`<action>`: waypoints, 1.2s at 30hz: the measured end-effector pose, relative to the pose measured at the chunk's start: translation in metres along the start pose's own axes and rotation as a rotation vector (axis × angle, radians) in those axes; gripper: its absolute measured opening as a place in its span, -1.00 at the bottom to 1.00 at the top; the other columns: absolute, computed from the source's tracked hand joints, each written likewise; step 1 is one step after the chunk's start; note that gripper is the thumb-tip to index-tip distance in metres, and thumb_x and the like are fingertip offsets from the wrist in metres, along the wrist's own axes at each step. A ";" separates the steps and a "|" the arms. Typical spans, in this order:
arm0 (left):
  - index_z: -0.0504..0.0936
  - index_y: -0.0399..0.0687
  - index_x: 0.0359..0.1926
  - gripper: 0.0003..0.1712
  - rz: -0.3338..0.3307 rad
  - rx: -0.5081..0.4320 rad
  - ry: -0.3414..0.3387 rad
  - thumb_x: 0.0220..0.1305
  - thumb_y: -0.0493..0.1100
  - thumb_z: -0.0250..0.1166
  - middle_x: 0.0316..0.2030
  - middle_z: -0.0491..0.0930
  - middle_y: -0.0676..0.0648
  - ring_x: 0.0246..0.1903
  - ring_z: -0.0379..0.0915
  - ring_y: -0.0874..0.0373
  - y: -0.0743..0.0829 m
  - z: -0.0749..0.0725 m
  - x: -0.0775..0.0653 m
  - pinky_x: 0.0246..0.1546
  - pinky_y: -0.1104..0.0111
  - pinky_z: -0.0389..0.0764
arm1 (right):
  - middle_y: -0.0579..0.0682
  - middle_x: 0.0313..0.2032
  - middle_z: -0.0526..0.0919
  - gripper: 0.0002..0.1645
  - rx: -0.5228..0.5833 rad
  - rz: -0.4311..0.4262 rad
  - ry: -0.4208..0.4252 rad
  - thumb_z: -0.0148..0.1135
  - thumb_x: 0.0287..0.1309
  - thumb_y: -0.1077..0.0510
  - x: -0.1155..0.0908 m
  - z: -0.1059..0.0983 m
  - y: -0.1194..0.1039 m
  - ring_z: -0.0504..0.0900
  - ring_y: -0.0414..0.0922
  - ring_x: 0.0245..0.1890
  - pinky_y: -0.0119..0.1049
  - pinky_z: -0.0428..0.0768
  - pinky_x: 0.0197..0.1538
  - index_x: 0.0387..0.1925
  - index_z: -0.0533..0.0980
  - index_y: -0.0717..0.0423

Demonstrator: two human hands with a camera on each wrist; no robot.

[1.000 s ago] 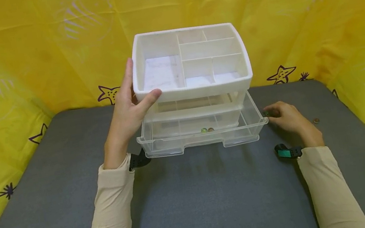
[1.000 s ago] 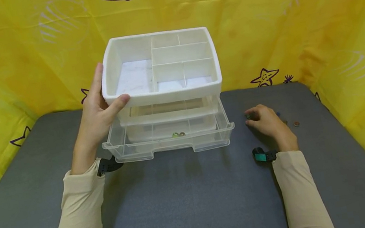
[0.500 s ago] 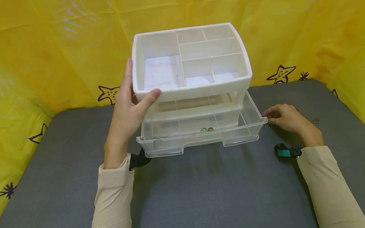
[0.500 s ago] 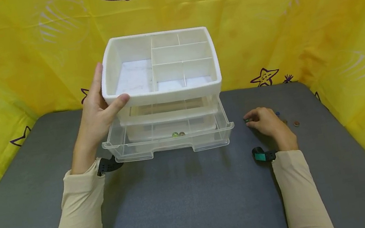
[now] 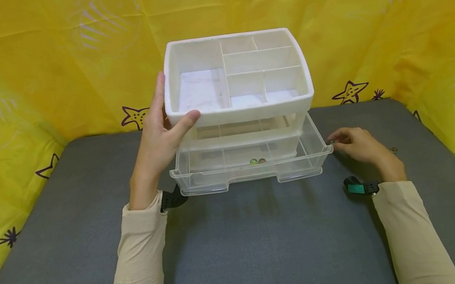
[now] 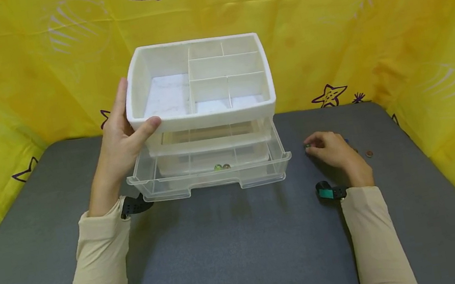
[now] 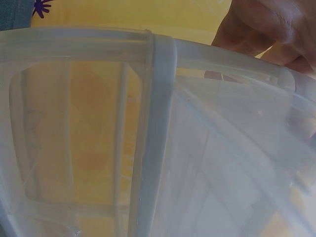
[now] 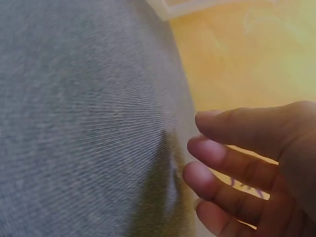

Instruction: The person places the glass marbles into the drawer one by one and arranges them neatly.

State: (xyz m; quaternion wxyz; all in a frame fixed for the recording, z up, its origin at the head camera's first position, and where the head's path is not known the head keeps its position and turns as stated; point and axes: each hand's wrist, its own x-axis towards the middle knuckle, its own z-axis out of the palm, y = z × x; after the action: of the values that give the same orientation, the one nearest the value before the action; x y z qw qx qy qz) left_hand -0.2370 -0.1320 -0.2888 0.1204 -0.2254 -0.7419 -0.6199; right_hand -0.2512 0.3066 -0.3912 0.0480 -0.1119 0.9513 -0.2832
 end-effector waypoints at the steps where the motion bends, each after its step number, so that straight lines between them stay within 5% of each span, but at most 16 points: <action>1: -0.15 0.20 0.59 0.05 -0.001 0.000 0.001 0.30 -0.25 0.32 0.42 0.23 -0.14 0.06 0.40 0.05 0.000 0.000 0.000 -0.02 0.50 0.60 | 0.34 -0.07 0.67 -0.65 0.008 0.003 0.004 0.14 0.38 0.18 0.000 -0.001 -0.001 0.66 0.22 -0.09 -0.03 0.64 -0.08 0.07 0.55 0.33; 5: -0.15 0.20 0.59 0.05 -0.008 0.006 0.002 0.30 -0.24 0.32 0.43 0.22 -0.13 0.06 0.40 0.05 0.001 0.000 0.000 -0.03 0.51 0.60 | 0.33 -0.05 0.66 -0.63 0.032 0.019 0.011 0.15 0.39 0.15 -0.002 -0.003 -0.002 0.66 0.21 -0.09 -0.14 0.63 -0.11 0.09 0.54 0.31; 19: -0.14 0.20 0.59 0.05 -0.003 -0.004 -0.001 0.30 -0.26 0.32 0.43 0.21 -0.14 0.06 0.40 0.04 0.000 0.001 0.000 -0.03 0.50 0.61 | 0.32 0.03 0.61 -0.54 0.058 0.039 0.028 0.14 0.40 0.02 -0.009 -0.014 -0.014 0.62 0.22 0.00 0.04 0.59 0.03 0.15 0.51 0.28; 25: -0.14 0.18 0.59 0.05 0.006 -0.004 -0.003 0.30 -0.27 0.31 0.44 0.20 -0.14 0.08 0.39 0.03 0.000 0.001 0.000 -0.02 0.50 0.60 | 0.30 0.05 0.62 -0.52 0.078 0.007 0.051 0.14 0.40 0.00 -0.010 -0.020 -0.021 0.63 0.19 -0.01 -0.40 0.56 -0.10 0.16 0.51 0.26; 33: -0.15 0.18 0.59 0.04 0.007 -0.004 -0.001 0.31 -0.27 0.31 0.41 0.24 -0.16 0.07 0.40 0.04 0.000 0.001 0.001 -0.03 0.50 0.60 | 0.24 0.02 0.65 -0.54 0.095 -0.029 0.089 0.17 0.39 -0.01 -0.015 -0.028 -0.032 0.55 -0.41 -0.23 -0.56 0.52 -0.18 0.14 0.53 0.23; 36: -0.14 0.17 0.59 0.03 0.009 -0.004 0.003 0.32 -0.26 0.30 0.41 0.24 -0.16 0.08 0.39 0.04 0.001 0.001 0.001 -0.01 0.50 0.59 | 0.23 0.02 0.66 -0.55 0.090 -0.035 0.101 0.18 0.39 -0.01 -0.016 -0.030 -0.036 0.54 -0.43 -0.24 -0.58 0.51 -0.18 0.13 0.54 0.19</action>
State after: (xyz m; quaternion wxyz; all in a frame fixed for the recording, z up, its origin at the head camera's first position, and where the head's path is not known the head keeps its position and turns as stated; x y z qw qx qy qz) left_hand -0.2371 -0.1306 -0.2883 0.1239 -0.2279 -0.7394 -0.6213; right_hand -0.2338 0.2967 -0.3458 0.0001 -0.1119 0.9366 -0.3319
